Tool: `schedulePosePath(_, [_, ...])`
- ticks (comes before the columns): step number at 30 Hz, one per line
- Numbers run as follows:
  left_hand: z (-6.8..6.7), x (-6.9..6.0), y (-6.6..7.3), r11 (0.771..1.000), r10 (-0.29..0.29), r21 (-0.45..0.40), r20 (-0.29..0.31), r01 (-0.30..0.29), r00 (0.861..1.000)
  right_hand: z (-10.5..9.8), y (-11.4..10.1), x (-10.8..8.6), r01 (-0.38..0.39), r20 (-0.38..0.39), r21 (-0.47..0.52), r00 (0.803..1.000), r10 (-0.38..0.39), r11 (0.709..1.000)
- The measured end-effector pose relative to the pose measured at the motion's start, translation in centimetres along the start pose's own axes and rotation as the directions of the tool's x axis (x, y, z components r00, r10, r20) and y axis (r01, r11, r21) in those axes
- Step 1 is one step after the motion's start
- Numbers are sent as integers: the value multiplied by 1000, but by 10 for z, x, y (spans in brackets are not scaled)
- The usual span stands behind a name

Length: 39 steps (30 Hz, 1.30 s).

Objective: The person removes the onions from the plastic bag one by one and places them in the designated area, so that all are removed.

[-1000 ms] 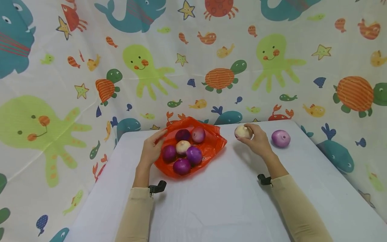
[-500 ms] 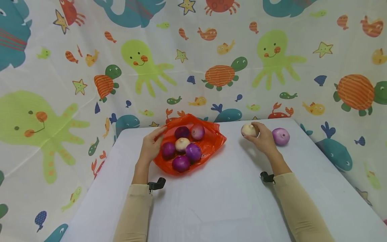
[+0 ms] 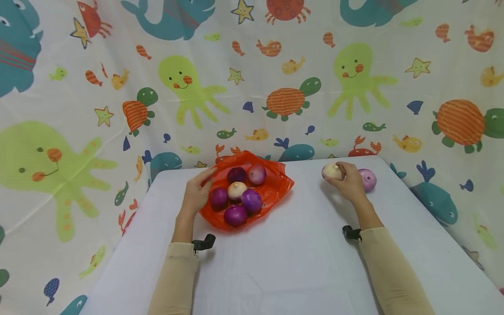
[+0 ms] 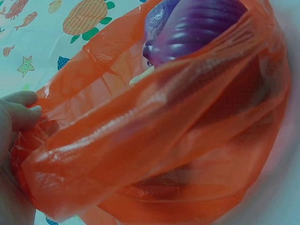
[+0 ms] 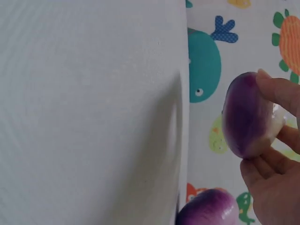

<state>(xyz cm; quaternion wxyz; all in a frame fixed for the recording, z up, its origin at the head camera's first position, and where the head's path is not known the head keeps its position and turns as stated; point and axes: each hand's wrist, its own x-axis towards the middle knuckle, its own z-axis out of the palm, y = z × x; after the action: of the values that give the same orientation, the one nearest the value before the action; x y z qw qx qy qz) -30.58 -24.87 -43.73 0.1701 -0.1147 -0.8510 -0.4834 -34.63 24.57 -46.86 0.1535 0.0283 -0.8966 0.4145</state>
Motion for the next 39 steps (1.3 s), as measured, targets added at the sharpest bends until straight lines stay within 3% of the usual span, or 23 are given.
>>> schedulePosePath(11, [-4,0,0,1000,7,12,3,-7,1000,-4,12,0,-68,35,-42,997,70,997])
schedulePosePath(27, [-6,0,-1,1000,-2,24,2,1,1000,-5,15,0,44,42,-198,998,-37,979])
schedulePosePath(39, [2,2,-4,1000,22,-12,4,-22,1000,-11,19,1,81,79,-295,995,-60,952])
